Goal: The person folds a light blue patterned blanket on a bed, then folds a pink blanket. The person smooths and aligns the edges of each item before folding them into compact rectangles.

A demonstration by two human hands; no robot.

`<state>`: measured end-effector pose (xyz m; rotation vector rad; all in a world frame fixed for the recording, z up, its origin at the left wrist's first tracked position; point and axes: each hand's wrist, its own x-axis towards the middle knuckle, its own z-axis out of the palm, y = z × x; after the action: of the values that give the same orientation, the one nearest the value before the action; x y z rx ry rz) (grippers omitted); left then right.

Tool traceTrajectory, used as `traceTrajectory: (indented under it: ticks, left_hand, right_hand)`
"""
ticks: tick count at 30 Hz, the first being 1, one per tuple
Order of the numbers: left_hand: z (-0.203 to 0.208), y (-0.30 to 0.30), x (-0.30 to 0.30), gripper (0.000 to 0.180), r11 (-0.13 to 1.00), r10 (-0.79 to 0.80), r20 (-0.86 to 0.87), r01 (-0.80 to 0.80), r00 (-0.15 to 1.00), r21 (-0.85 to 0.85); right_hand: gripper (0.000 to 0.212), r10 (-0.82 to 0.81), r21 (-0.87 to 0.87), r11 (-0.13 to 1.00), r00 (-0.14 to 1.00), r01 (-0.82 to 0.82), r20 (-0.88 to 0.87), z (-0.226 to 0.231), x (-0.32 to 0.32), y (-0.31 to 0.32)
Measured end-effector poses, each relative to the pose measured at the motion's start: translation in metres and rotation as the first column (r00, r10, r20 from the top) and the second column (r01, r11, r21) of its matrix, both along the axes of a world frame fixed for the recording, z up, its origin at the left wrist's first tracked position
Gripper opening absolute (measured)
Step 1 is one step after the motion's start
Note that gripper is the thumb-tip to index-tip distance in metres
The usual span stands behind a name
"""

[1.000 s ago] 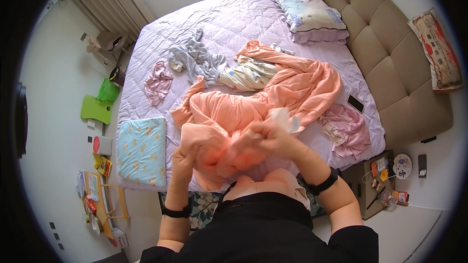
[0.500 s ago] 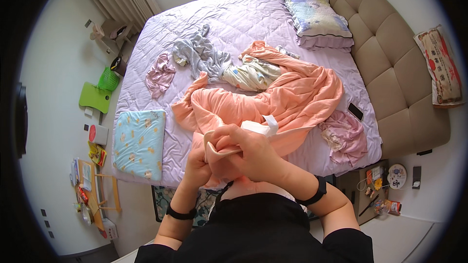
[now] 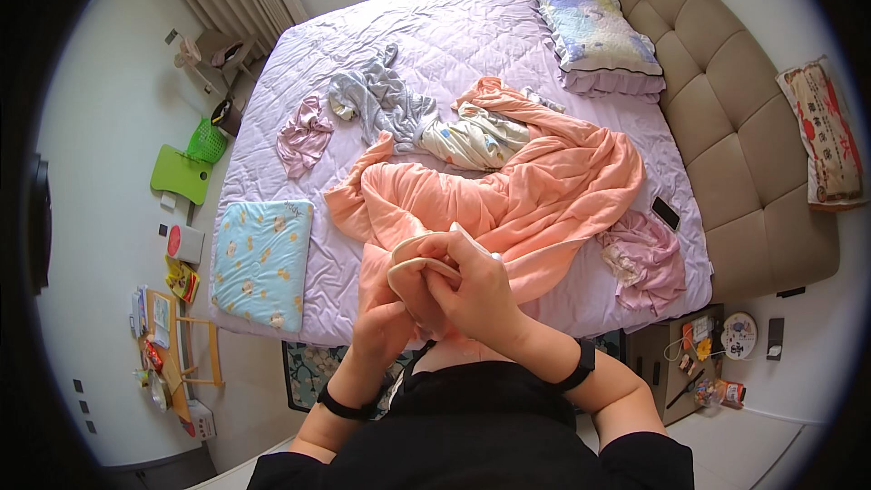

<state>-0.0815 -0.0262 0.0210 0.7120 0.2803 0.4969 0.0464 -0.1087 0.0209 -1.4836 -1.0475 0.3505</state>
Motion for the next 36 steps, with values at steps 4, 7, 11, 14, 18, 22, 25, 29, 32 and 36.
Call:
traceTrajectory:
  ticks: [4, 7, 11, 14, 18, 22, 25, 29, 32, 36]
  left_hand:
    - [-0.025, -0.005, 0.002, 0.038, 0.951, 0.204, -0.14, -0.163, 0.969, 0.263]
    - [-0.046, 0.007, -0.011, 0.03, 0.933, 0.333, -0.235, -0.282, 0.913, 0.223]
    - [-0.033, 0.024, -0.04, 0.02, 0.777, 0.541, -0.122, -0.439, 0.832, 0.451]
    - [-0.022, 0.046, -0.088, 0.018, 0.683, 0.6, -0.096, -0.446, 0.794, 0.579]
    - [0.001, 0.047, -0.136, 0.016, 0.609, 0.683, -0.042, -0.537, 0.729, 0.584]
    - [0.002, 0.036, -0.198, 0.021, 0.524, 0.751, -0.05, -0.548, 0.659, 0.652]
    - [0.0, 0.017, -0.232, 0.023, 0.417, 0.787, 0.057, -0.598, 0.614, 0.685]
    - [0.011, -0.011, -0.26, 0.028, 0.352, 0.845, 0.1, -0.688, 0.525, 0.634]
    - [0.023, -0.032, -0.27, 0.03, 0.243, 0.875, 0.151, -0.688, 0.46, 0.684]
    - [0.028, -0.061, -0.29, 0.033, 0.221, 0.881, 0.173, -0.707, 0.44, 0.671]
  right_hand:
    - [0.025, 0.047, -0.024, 0.999, 0.998, -0.048, -0.045, -0.005, -0.007, 0.003]
    - [0.025, 0.07, -0.038, 0.997, 0.997, -0.069, 0.029, -0.002, -0.012, 0.004]
    - [0.023, 0.15, -0.085, 0.986, 0.986, -0.144, 0.072, -0.013, -0.007, 0.008]
    - [0.017, 0.36, -0.127, 0.933, 0.898, -0.337, 0.253, -0.027, 0.005, 0.008]
    - [0.012, 0.5, -0.184, 0.865, 0.83, -0.466, 0.246, -0.037, 0.01, 0.012]
    - [0.013, 0.596, -0.268, 0.801, 0.761, -0.536, 0.257, -0.062, 0.012, 0.029]
    - [0.013, 0.638, -0.323, 0.764, 0.73, -0.559, 0.247, -0.081, 0.002, 0.049]
    - [0.015, 0.606, -0.276, 0.796, 0.708, -0.539, 0.362, -0.106, -0.026, 0.087]
    - [0.017, 0.57, -0.246, 0.82, 0.7, -0.517, 0.429, -0.117, -0.055, 0.112]
    - [0.028, 0.674, -0.313, 0.731, 0.569, -0.606, 0.471, -0.118, -0.081, 0.136]
